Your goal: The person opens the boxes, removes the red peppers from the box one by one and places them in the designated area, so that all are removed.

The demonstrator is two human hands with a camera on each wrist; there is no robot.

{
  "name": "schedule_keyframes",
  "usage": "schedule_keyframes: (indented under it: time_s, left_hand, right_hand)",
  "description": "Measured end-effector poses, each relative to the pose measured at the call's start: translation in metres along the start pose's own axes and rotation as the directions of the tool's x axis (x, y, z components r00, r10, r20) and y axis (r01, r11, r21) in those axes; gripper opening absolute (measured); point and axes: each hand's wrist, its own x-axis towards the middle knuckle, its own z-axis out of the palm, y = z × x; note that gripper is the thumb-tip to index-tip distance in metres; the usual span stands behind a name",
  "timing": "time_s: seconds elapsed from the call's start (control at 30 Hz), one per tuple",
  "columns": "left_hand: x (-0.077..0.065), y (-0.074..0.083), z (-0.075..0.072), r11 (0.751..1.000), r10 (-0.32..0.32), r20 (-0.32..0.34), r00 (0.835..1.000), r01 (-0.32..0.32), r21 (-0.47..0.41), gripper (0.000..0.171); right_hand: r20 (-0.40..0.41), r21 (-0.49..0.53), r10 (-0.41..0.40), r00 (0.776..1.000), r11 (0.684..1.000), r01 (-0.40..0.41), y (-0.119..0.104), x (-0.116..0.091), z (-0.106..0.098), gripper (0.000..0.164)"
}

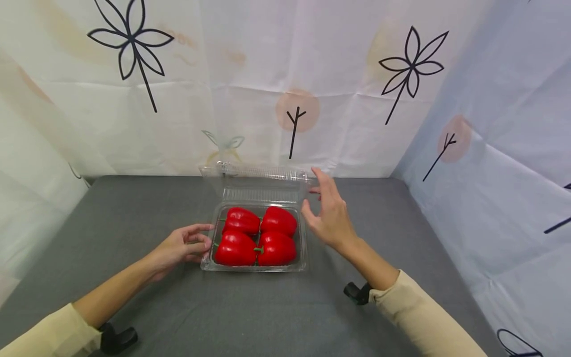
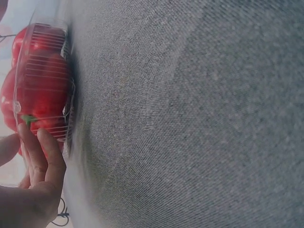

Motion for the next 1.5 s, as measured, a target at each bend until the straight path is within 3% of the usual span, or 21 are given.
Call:
schedule_keyframes:
  time_s: [0.23,0.4,0.67,0.87,0.97,1.03,1.5]
  left_hand:
    - [-0.003,-0.003,0.001,1.0,0.003,0.024,1.0,-0.003,-0.003,0.058]
    - [-0.004,-0.004,0.004,1.0,-0.016,0.025,1.0,0.016,0.001,0.056]
    - [-0.006,-0.003,0.004,0.999,-0.037,0.033,0.999,0.037,-0.003,0.058]
    - [-0.009,-0.005,0.006,0.999,-0.027,0.053,0.998,0.028,-0.021,0.056]
    - [-0.01,-0.006,0.007,0.999,-0.01,0.069,0.998,0.012,-0.031,0.056]
    - [-0.012,-0.007,0.007,0.999,0.0,0.079,0.997,0.003,-0.036,0.055]
    - [-0.016,-0.011,0.004,0.999,-0.005,0.132,0.991,0.01,-0.035,0.054]
  right_hand:
    - [-0.035,0.101,0.145,0.989,0.985,-0.141,0.003,0.012,0.004,0.068]
    - [0.078,0.149,0.253,0.964,0.953,-0.262,0.009,0.019,0.004,0.069]
    - [0.28,0.242,0.397,0.874,0.852,-0.465,0.023,0.033,0.006,0.064]
    - [0.412,0.177,0.485,0.772,0.788,-0.59,0.03,0.031,0.011,0.065]
    - [0.462,0.119,0.507,0.728,0.778,-0.617,0.033,0.026,0.012,0.065]
    - [0.481,0.096,0.513,0.711,0.775,-0.624,0.035,0.023,0.012,0.064]
    - [0.557,0.009,0.507,0.658,0.788,-0.615,0.04,0.011,0.022,0.062]
